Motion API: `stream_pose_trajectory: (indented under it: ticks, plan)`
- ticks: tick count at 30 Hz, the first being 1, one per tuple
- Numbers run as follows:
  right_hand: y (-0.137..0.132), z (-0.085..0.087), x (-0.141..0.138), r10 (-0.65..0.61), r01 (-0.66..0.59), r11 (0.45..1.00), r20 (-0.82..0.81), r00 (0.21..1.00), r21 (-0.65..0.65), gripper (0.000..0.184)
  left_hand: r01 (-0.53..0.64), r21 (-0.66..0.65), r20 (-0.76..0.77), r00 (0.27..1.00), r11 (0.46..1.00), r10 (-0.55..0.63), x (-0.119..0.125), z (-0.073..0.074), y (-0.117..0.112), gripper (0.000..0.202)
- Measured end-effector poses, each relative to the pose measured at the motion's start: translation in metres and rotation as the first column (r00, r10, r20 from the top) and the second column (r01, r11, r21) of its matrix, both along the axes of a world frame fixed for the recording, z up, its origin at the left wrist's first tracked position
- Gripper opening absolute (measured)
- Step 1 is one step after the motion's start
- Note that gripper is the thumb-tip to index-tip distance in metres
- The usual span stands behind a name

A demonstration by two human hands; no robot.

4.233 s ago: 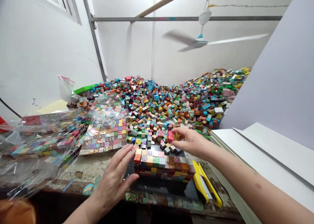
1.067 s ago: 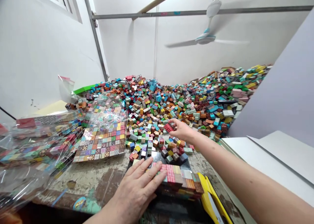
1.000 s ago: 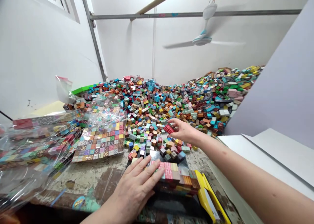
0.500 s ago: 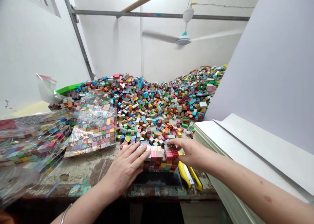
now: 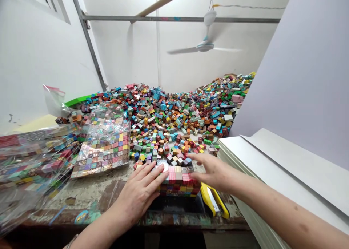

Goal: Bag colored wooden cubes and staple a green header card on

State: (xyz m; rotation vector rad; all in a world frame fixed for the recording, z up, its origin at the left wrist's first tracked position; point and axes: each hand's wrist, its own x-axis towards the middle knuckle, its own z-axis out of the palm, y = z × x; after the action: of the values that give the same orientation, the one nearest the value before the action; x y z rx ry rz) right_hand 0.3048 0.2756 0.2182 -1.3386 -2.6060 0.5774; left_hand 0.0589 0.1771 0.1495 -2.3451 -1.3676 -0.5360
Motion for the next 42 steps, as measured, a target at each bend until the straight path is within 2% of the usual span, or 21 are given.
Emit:
stream_pose_trajectory:
  ticks: [4, 9, 11, 14, 17, 22, 25, 28, 31, 34, 36, 37, 42]
  plan:
    - [0.042, 0.002, -0.01, -0.036, 0.036, 0.999, 0.027, 0.999, 0.006, 0.037, -0.002, 0.026, -0.009, 1.0, 1.0, 0.002, 0.001, 0.001, 0.001, 0.046]
    - [0.096, -0.027, -0.04, -0.067, 0.064, 0.998, 0.177, 0.982, 0.023, 0.022, -0.011, 0.078, -0.035, 0.999, 0.997, 0.014, 0.0, 0.002, 0.002, 0.04]
    - [0.11, -0.041, -0.053, -0.085, 0.073, 0.996, 0.248, 0.965, 0.06, 0.022, -0.02, 0.086, -0.052, 0.998, 0.996, 0.024, 0.0, 0.001, 0.002, 0.04]
    - [0.125, -0.057, -0.068, -0.13, 0.095, 0.988, 0.341, 0.931, 0.118, 0.027, -0.018, 0.1, -0.078, 0.997, 0.995, 0.026, -0.001, 0.001, 0.002, 0.04]
    - [0.133, -0.069, -0.075, -0.18, 0.13, 0.98, 0.39, 0.903, 0.153, 0.025, -0.016, 0.121, -0.083, 0.996, 0.993, 0.026, -0.001, 0.001, 0.002, 0.041]
    - [0.137, -0.072, -0.074, -0.213, 0.177, 0.974, 0.325, 0.921, 0.139, 0.021, -0.023, 0.106, -0.079, 0.996, 0.994, 0.032, -0.001, -0.001, 0.002, 0.042]
    - [0.135, -0.06, -0.07, -0.214, 0.203, 0.976, 0.183, 0.96, 0.077, 0.026, -0.023, 0.082, -0.074, 0.997, 0.996, 0.029, -0.001, -0.002, 0.003, 0.042]
    - [0.125, -0.038, -0.062, -0.199, 0.2, 0.98, 0.003, 0.98, -0.021, 0.03, -0.021, 0.062, -0.057, 0.998, 0.998, 0.025, -0.001, -0.003, 0.003, 0.042]
    - [0.1, -0.01, -0.047, -0.193, 0.18, 0.978, -0.127, 0.973, -0.109, 0.032, -0.014, 0.07, -0.036, 0.999, 0.997, 0.016, -0.001, -0.002, 0.004, 0.041]
    - [0.061, 0.011, -0.026, -0.219, 0.151, 0.954, -0.257, 0.941, -0.26, 0.035, -0.009, 0.079, -0.016, 1.0, 0.997, 0.011, 0.001, 0.0, 0.004, 0.039]
    - [0.036, 0.016, -0.011, -0.251, 0.145, 0.93, -0.295, 0.922, -0.339, 0.038, -0.005, 0.093, 0.006, 1.0, 0.996, 0.004, 0.002, 0.001, 0.004, 0.038]
    - [0.025, 0.015, -0.005, -0.248, 0.145, 0.93, -0.286, 0.926, -0.339, 0.038, -0.001, 0.096, 0.017, 1.0, 0.995, -0.001, 0.003, 0.001, 0.004, 0.038]
    - [-0.005, -0.003, 0.009, -0.158, 0.149, 0.984, -0.088, 0.983, -0.1, 0.03, 0.008, 0.064, 0.035, 0.999, 0.998, -0.01, 0.003, 0.003, 0.002, 0.043]
